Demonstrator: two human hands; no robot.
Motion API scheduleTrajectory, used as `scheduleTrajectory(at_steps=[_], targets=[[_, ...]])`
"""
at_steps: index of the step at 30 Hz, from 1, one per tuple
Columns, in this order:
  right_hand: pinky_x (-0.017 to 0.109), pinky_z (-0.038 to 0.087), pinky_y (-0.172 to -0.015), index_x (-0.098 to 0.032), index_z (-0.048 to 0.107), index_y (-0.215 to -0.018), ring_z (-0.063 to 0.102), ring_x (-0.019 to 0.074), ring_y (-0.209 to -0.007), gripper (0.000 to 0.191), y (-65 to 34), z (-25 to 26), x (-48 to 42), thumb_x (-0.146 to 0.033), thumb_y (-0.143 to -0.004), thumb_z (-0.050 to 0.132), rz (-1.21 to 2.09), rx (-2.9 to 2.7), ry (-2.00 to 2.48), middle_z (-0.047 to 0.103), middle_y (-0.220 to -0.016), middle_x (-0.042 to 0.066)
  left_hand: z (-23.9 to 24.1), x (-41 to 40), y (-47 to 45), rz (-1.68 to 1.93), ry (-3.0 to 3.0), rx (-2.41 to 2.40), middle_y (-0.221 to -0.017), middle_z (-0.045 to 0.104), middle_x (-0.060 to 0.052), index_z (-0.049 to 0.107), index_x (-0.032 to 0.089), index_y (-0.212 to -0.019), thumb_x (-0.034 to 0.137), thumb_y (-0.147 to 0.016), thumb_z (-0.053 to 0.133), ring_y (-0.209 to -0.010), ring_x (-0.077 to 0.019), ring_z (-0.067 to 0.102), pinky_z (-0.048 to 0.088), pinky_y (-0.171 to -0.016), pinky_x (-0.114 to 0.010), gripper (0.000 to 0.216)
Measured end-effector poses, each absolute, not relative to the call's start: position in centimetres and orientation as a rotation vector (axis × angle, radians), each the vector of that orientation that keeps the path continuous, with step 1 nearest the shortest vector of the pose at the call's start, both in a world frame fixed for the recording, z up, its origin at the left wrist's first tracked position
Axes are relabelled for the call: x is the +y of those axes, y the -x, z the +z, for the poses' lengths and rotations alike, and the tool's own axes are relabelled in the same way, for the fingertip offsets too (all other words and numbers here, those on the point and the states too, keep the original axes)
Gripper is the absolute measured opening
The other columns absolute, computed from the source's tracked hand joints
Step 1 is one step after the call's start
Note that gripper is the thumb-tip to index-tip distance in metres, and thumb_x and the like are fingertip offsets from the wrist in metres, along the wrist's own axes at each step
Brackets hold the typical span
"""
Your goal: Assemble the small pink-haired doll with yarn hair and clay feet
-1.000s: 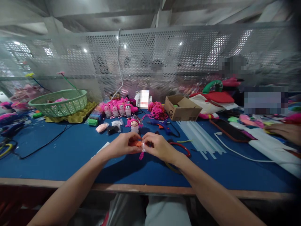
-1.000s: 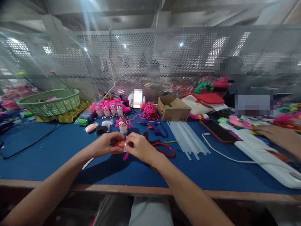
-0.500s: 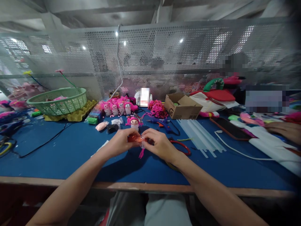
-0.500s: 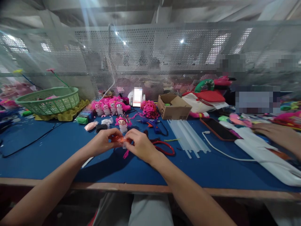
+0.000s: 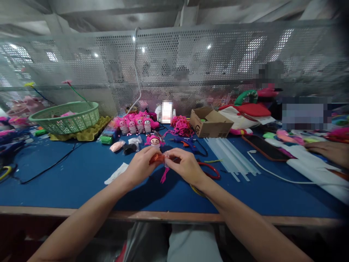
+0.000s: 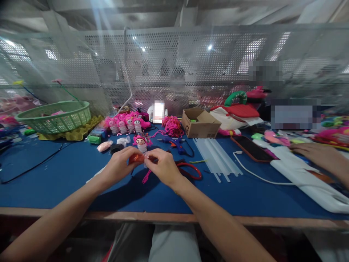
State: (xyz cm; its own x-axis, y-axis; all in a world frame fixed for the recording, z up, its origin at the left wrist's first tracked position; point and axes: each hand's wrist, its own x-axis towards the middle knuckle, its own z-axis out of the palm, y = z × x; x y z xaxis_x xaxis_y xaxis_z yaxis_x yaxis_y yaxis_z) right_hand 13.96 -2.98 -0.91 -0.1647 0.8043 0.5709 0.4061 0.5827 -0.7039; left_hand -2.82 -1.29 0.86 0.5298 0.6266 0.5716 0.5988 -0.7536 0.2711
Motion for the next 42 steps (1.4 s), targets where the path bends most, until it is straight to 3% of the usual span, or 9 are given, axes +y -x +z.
scheduleTrajectory(at_steps=[3, 9, 15, 21, 28, 35, 42], targets=[[0.029, 0.050, -0.070, -0.017, 0.065, -0.083, 0.062, 0.0182, -0.078, 0.017, -14.1, -0.9, -2.9, -0.027, -0.073, 0.057, 0.577, -1.706, 1.051, 0.067, -0.087, 0.007, 0.6, -1.3, 2.7, 1.134, -2.759, 1.102, -0.082, 0.061, -0.003, 0.055, 0.017, -0.083, 0.018, -0.075, 0.056, -0.076, -0.0125, 0.056, 0.045, -0.067, -0.023, 0.008], [0.033, 0.052, -0.065, -0.014, 0.063, -0.077, 0.064, 0.0213, -0.066, 0.025, -14.3, -0.8, -2.8, -0.038, -0.069, 0.059, 0.896, -1.556, 1.147, 0.067, -0.072, 0.007, -0.6, -1.5, 2.0, 1.250, -2.905, 1.050, -0.083, 0.061, -0.004, 0.054, 0.017, -0.084, 0.021, -0.081, 0.048, -0.080, -0.0137, 0.055, 0.046, -0.071, -0.025, 0.008], [0.030, 0.052, -0.057, -0.014, 0.058, -0.072, 0.062, 0.0186, -0.064, 0.023, -14.6, -0.3, -2.8, -0.035, -0.063, 0.062, 1.182, -1.507, 1.174, 0.063, -0.065, 0.003, -1.1, -2.0, 1.7, 1.127, -2.937, 1.135, -0.083, 0.060, -0.004, 0.053, 0.017, -0.083, 0.021, -0.081, 0.047, -0.079, -0.0146, 0.054, 0.046, -0.068, -0.025, 0.007], [0.030, 0.051, -0.064, -0.014, 0.061, -0.074, 0.062, 0.0185, -0.065, 0.021, -14.6, -0.6, -2.6, -0.033, -0.064, 0.059, 1.014, -1.611, 1.166, 0.065, -0.068, 0.004, -1.0, -2.0, 1.7, 1.097, -2.928, 1.189, -0.080, 0.058, -0.005, 0.053, 0.016, -0.081, 0.021, -0.080, 0.048, -0.075, -0.0153, 0.054, 0.046, -0.067, -0.027, 0.007], [0.026, 0.048, -0.058, -0.013, 0.064, -0.070, 0.060, 0.0178, -0.062, 0.021, -14.8, -0.6, -2.4, -0.032, -0.066, 0.056, 0.916, -1.759, 1.228, 0.065, -0.065, 0.005, -1.1, -1.8, 1.8, 1.118, -2.922, 1.144, -0.083, 0.058, -0.005, 0.053, 0.017, -0.081, 0.015, -0.079, 0.049, -0.080, -0.0153, 0.053, 0.046, -0.070, -0.027, 0.005], [0.029, 0.049, -0.066, -0.012, 0.063, -0.081, 0.061, 0.0172, -0.065, 0.027, -14.9, -0.1, -2.7, -0.035, -0.066, 0.059, 1.068, -1.662, 1.117, 0.065, -0.070, 0.004, -0.8, -1.6, 1.9, 1.251, -2.787, 1.080, -0.081, 0.056, -0.003, 0.053, 0.018, -0.081, 0.021, -0.080, 0.048, -0.074, -0.0112, 0.054, 0.044, -0.065, -0.022, 0.006], [0.025, 0.045, -0.060, -0.013, 0.061, -0.068, 0.055, 0.0136, -0.059, 0.019, -15.1, 0.2, -2.8, -0.032, -0.065, 0.060, 1.049, -1.718, 1.147, 0.060, -0.062, 0.001, -0.7, -1.6, 1.9, 1.210, -2.769, 1.037, -0.084, 0.057, -0.004, 0.053, 0.018, -0.082, 0.018, -0.079, 0.049, -0.079, -0.0124, 0.055, 0.045, -0.070, -0.023, 0.006]])
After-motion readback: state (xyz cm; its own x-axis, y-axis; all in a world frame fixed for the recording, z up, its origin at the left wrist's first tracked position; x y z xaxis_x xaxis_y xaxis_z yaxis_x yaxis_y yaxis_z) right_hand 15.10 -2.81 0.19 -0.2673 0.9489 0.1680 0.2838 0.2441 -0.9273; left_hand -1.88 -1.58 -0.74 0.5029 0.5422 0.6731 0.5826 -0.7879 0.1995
